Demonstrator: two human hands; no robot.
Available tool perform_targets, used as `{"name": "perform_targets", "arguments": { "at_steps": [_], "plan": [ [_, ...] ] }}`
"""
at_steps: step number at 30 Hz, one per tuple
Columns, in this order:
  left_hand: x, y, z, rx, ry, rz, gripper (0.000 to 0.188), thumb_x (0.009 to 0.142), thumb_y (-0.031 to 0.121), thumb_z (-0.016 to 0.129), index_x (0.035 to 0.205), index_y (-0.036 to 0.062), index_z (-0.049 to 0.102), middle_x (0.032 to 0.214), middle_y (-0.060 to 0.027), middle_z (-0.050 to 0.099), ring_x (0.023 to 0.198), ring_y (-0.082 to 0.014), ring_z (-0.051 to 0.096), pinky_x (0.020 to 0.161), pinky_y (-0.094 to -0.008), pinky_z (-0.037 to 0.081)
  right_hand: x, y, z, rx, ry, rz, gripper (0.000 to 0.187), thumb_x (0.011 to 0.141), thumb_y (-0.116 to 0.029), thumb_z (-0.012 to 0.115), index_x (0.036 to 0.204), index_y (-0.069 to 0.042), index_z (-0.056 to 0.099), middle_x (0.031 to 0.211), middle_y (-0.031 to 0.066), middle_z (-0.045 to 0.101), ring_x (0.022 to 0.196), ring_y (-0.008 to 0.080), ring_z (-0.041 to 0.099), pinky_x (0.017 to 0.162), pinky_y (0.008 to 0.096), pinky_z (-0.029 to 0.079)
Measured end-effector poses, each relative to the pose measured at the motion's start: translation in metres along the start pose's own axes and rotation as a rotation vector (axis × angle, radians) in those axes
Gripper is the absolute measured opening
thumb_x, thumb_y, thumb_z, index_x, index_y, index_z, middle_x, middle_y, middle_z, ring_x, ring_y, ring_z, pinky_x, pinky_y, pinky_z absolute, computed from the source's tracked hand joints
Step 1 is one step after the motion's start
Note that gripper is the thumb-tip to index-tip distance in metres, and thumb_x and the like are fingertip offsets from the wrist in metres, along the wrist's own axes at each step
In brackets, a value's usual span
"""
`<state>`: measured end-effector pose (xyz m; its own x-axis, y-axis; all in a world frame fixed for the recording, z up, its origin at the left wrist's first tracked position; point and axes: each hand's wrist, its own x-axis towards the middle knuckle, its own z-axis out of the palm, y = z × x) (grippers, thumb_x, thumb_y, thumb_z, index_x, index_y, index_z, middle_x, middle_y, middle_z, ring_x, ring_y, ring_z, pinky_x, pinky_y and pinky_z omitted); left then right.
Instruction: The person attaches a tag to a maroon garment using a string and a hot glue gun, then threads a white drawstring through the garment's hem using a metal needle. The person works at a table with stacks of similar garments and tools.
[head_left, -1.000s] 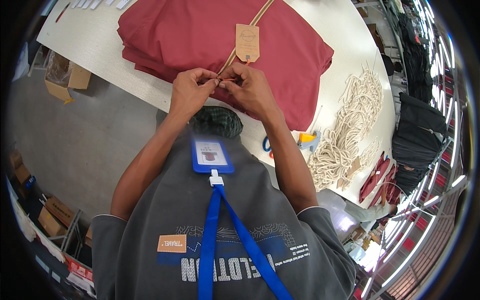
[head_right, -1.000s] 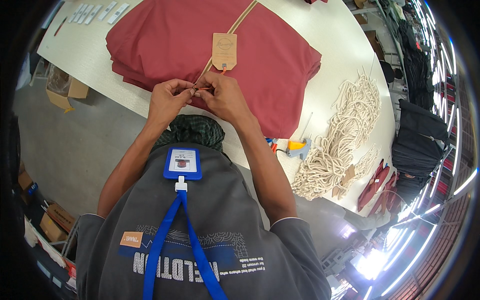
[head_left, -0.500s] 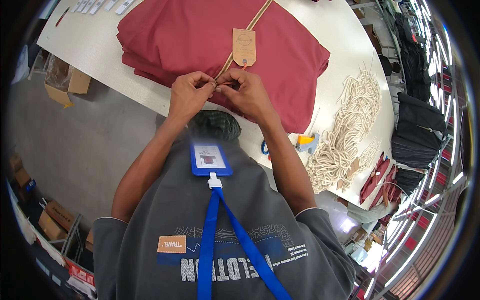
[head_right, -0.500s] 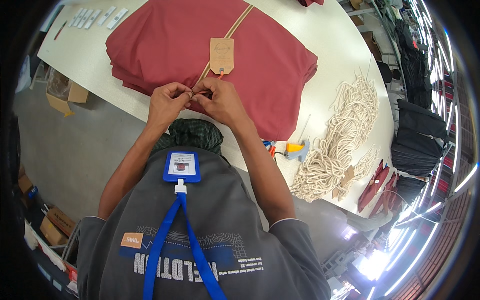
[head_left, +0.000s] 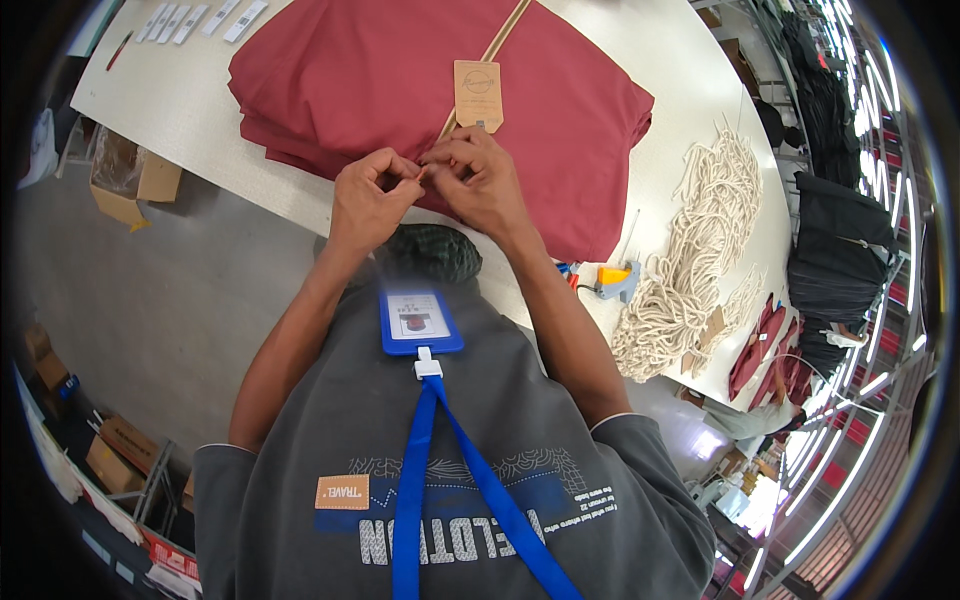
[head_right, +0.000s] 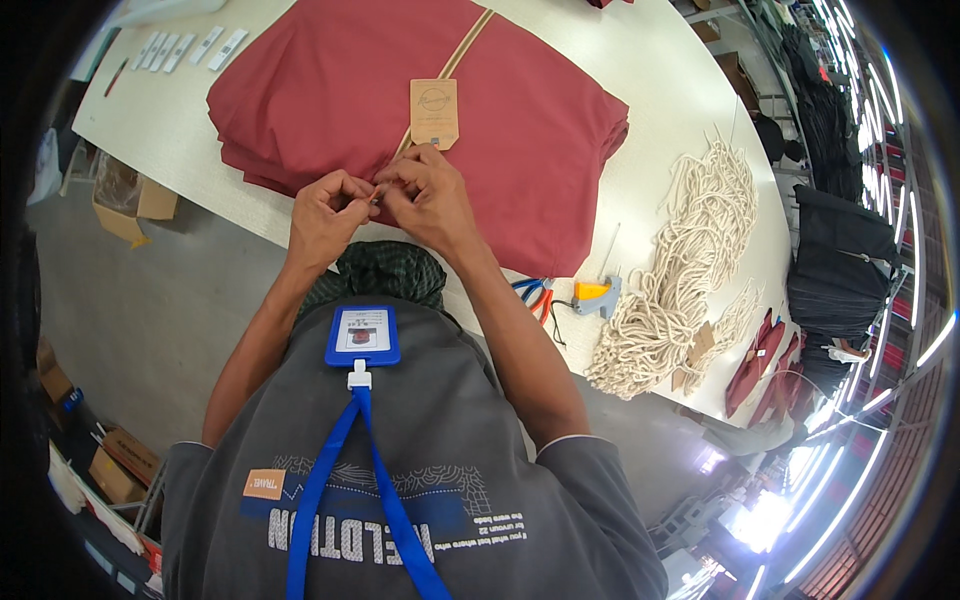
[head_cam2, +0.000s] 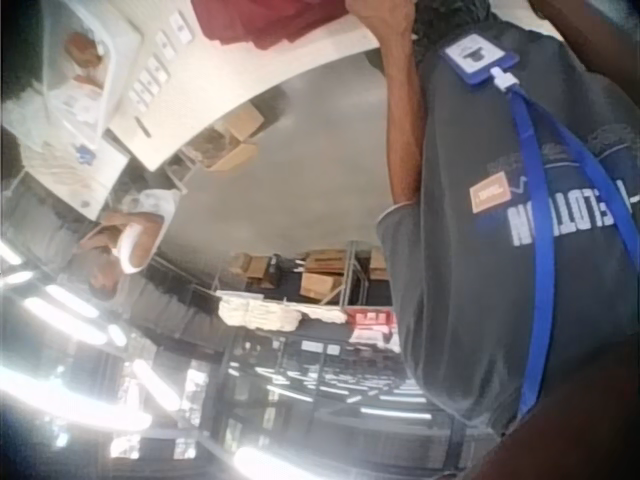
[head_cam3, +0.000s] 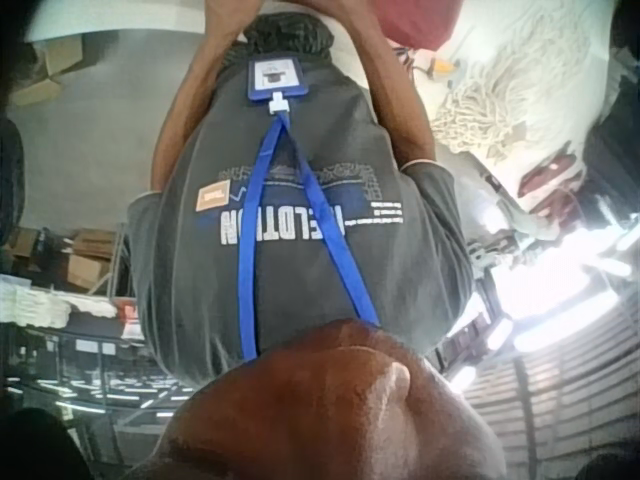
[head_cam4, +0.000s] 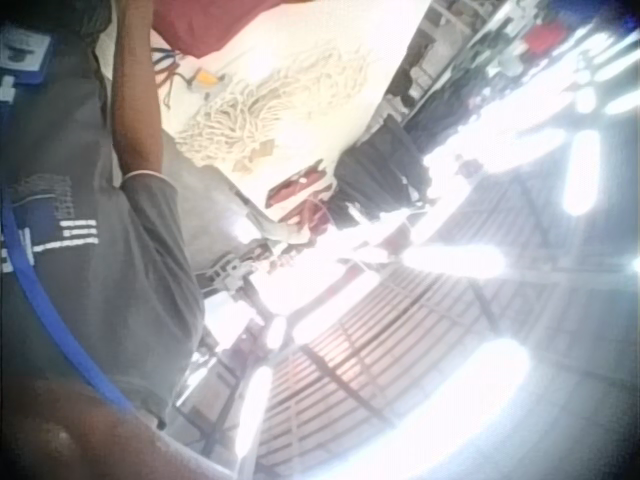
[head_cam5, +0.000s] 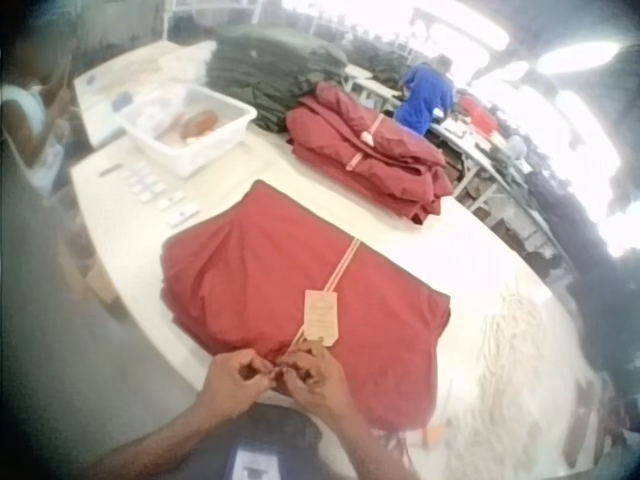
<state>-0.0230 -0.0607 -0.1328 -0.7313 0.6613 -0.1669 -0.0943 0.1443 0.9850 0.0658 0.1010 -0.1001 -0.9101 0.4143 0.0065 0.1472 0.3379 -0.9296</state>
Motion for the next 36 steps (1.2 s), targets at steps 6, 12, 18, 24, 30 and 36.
{"name": "perform_targets", "arguments": {
  "at_steps": [6,12,18,24,30,36],
  "plan": [
    [-0.017,0.015,-0.004,-0.156,0.026,0.014,0.007,0.085,-0.008,0.054,0.082,-0.0035,0.059,0.100,-0.0166,0.071,0.080,-0.0170,0.071,0.067,-0.0267,0.057,-0.001,0.018,-0.001,0.084,0.083,0.010,0.018,0.093,0.008,0.057,0.102,0.002,0.072,0.102,0.0066,0.062,0.071,0.0112,0.066,0.058,0.0234,0.056],
    [-0.031,0.014,-0.023,-0.453,-0.037,-0.072,0.005,0.088,-0.005,0.055,0.085,-0.0022,0.056,0.093,-0.0167,0.072,0.074,-0.0163,0.070,0.064,-0.0269,0.057,-0.008,0.026,0.007,0.085,0.374,-0.069,0.014,0.094,0.004,0.061,0.108,0.003,0.067,0.103,0.0087,0.062,0.070,0.0109,0.065,0.055,0.0223,0.056],
    [-0.039,0.009,-0.028,-0.287,0.037,-0.309,0.013,0.093,0.010,0.067,0.099,-0.0012,0.063,0.079,-0.0064,0.068,0.064,-0.0101,0.063,0.057,-0.0226,0.049,-0.001,0.013,0.002,-0.130,0.395,0.246,0.040,0.087,-0.011,0.077,0.118,0.006,0.058,0.090,0.0093,0.068,0.071,0.0125,0.065,0.059,0.0269,0.056],
    [-0.030,-0.002,-0.015,0.094,-0.039,-0.220,0.021,0.090,0.019,0.075,0.094,-0.0020,0.071,0.069,0.0010,0.062,0.057,-0.0058,0.054,0.050,-0.0242,0.042,0.001,-0.009,0.009,-0.316,0.373,0.370,0.062,0.078,-0.020,0.083,0.128,-0.001,0.054,0.088,0.0099,0.070,0.079,0.0259,0.070,0.073,0.0397,0.054],
    [-0.035,0.006,-0.016,0.167,-0.007,-0.250,0.016,0.091,0.015,0.071,0.088,-0.0013,0.072,0.075,0.0007,0.064,0.064,-0.0047,0.052,0.058,-0.0244,0.041,0.005,-0.008,0.018,-0.136,0.363,0.443,0.061,0.077,-0.025,0.084,0.126,0.000,0.056,0.088,0.0077,0.070,0.081,0.0250,0.069,0.075,0.0388,0.054],
    [-0.032,0.009,-0.021,0.233,-0.056,-0.197,0.014,0.093,0.011,0.068,0.093,-0.0023,0.071,0.083,-0.0021,0.069,0.075,-0.0073,0.058,0.071,-0.0237,0.046,0.004,0.003,0.030,-0.432,0.447,0.275,0.045,0.078,-0.026,0.085,0.107,0.000,0.062,0.084,0.0074,0.069,0.073,0.0177,0.066,0.068,0.0327,0.053]
  ]
}}
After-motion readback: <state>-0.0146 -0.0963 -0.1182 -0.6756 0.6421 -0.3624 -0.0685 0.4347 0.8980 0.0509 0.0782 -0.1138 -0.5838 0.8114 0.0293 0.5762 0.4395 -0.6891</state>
